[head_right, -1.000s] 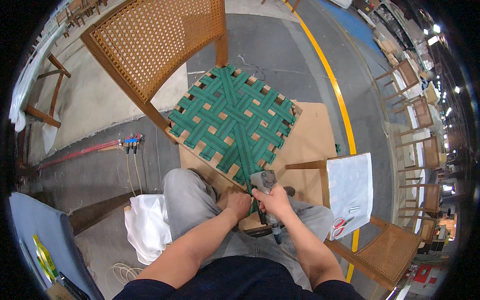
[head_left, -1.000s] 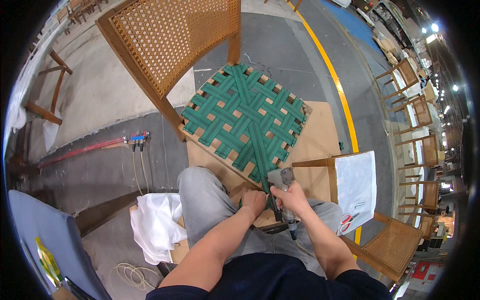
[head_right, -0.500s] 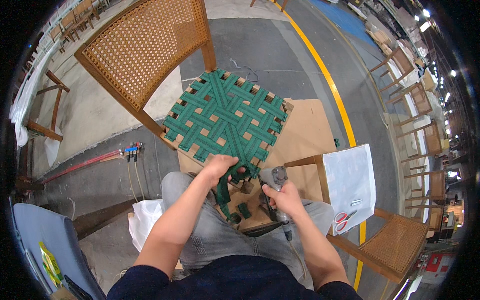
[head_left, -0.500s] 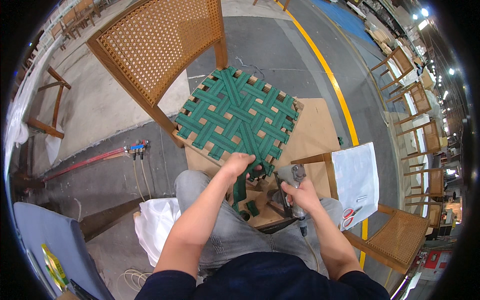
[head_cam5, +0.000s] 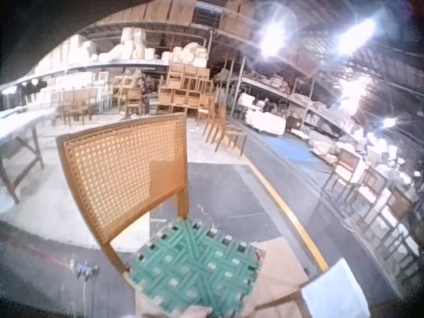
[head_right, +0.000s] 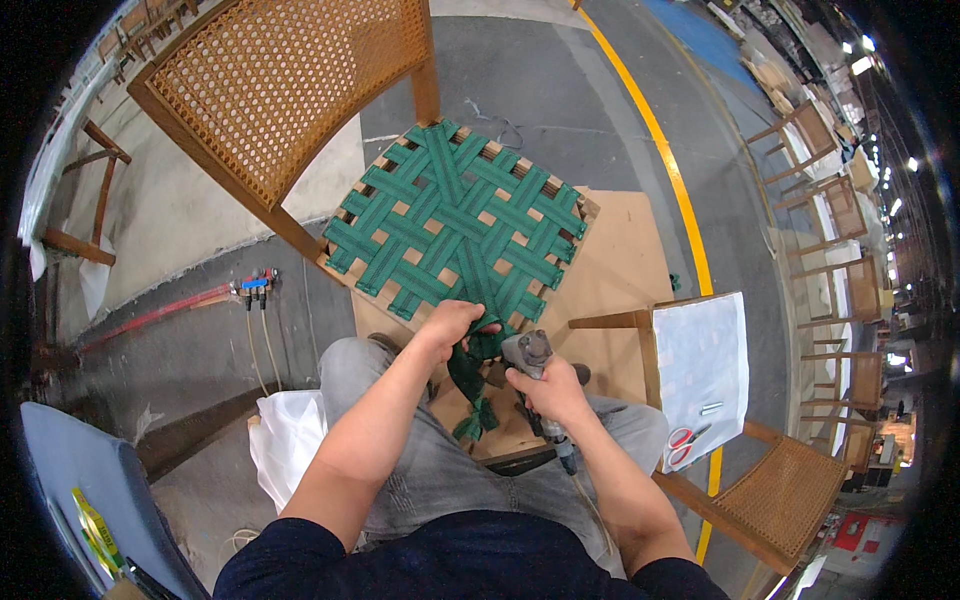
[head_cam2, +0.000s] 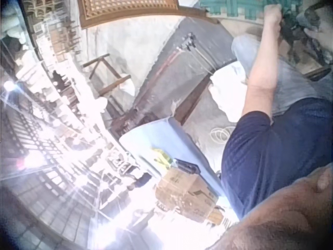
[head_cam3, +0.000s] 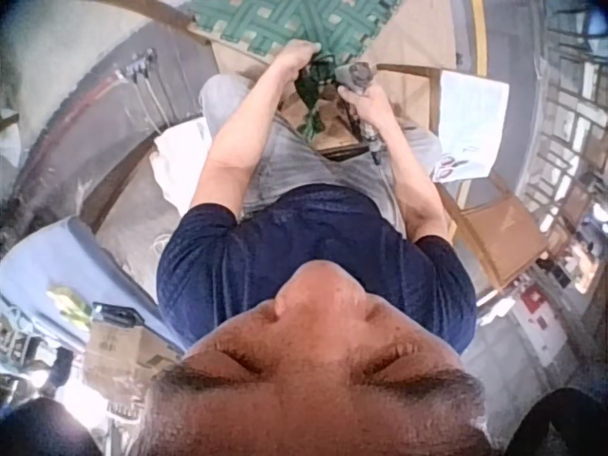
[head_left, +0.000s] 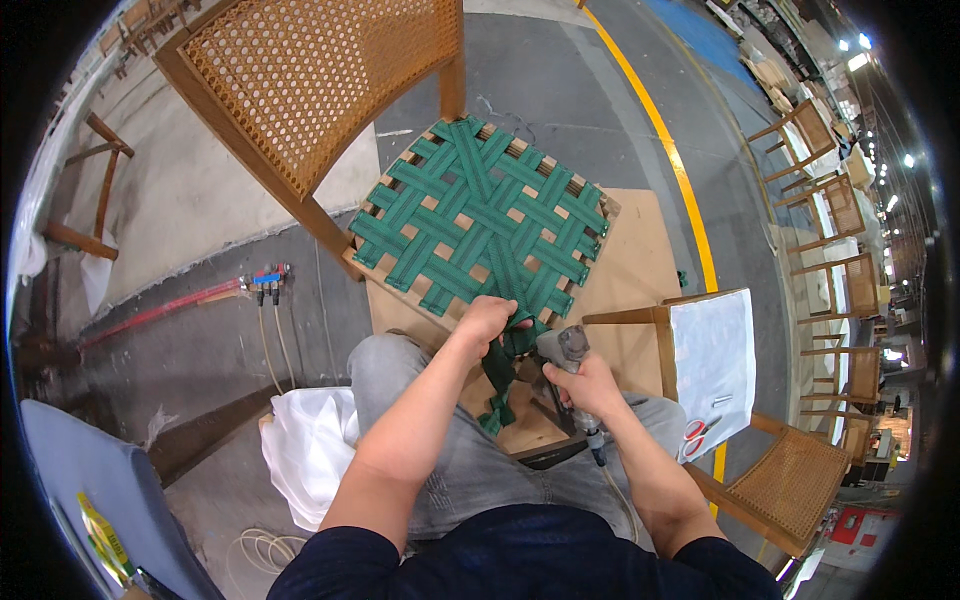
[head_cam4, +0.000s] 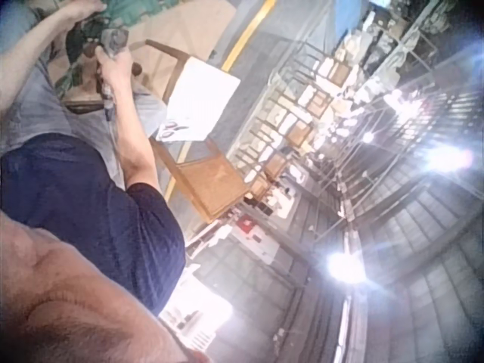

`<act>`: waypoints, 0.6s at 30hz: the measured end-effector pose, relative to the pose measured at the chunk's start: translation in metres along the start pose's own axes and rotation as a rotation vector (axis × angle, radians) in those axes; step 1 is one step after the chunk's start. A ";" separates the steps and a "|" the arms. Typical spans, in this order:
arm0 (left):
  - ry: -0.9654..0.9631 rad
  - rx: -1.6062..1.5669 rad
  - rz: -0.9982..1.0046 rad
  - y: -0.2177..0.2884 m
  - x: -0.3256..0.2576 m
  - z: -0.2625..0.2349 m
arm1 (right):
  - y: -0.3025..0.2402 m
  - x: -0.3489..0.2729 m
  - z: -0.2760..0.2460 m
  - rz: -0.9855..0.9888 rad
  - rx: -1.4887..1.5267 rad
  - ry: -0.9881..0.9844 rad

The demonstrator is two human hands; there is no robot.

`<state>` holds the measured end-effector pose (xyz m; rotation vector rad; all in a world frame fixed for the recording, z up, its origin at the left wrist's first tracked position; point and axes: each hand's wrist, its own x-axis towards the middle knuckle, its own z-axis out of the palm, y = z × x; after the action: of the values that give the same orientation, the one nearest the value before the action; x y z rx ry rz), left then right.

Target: The person weaves green straps into a chair seat frame, secures them with a pneumatic staple gun, trims excess material with scissors, and then staples a white fabric cover over the seat. The chair is then moved to a nearby area.

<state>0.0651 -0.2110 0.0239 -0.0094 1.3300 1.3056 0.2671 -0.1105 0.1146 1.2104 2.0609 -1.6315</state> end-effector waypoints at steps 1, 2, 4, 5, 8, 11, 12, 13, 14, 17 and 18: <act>0.000 0.008 0.001 -0.001 0.001 -0.002 | -0.001 0.002 0.001 -0.015 -0.027 -0.003; -0.003 -0.014 -0.012 0.000 0.001 -0.003 | -0.002 0.003 0.000 -0.028 -0.053 -0.001; -0.008 -0.056 -0.037 0.001 0.001 -0.003 | -0.001 0.001 0.001 -0.026 -0.068 0.005; -0.010 -0.063 -0.038 0.003 0.001 -0.003 | -0.004 -0.001 0.002 -0.020 -0.059 0.010; -0.019 -0.080 -0.046 0.004 0.000 -0.001 | -0.008 0.000 0.010 -0.008 -0.042 0.029; -0.033 -0.097 -0.056 0.004 0.001 -0.002 | -0.006 -0.001 0.015 -0.018 -0.081 0.036; -0.035 -0.109 -0.058 0.005 0.000 -0.001 | -0.007 -0.001 0.015 -0.028 -0.104 0.038; -0.037 -0.122 -0.060 0.005 0.000 0.000 | -0.007 -0.003 0.014 0.001 -0.110 0.031; -0.036 -0.118 -0.049 0.004 0.000 -0.002 | -0.012 -0.006 0.014 0.026 -0.119 0.021; -0.021 -0.126 -0.041 0.004 -0.002 -0.004 | -0.012 -0.001 0.021 -0.006 -0.086 0.005; -0.011 -0.141 -0.052 0.004 -0.003 0.000 | -0.008 -0.001 0.022 -0.029 -0.063 0.008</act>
<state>0.0626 -0.2115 0.0284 -0.1329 1.2185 1.3505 0.2551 -0.1312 0.1134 1.1737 2.1270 -1.5643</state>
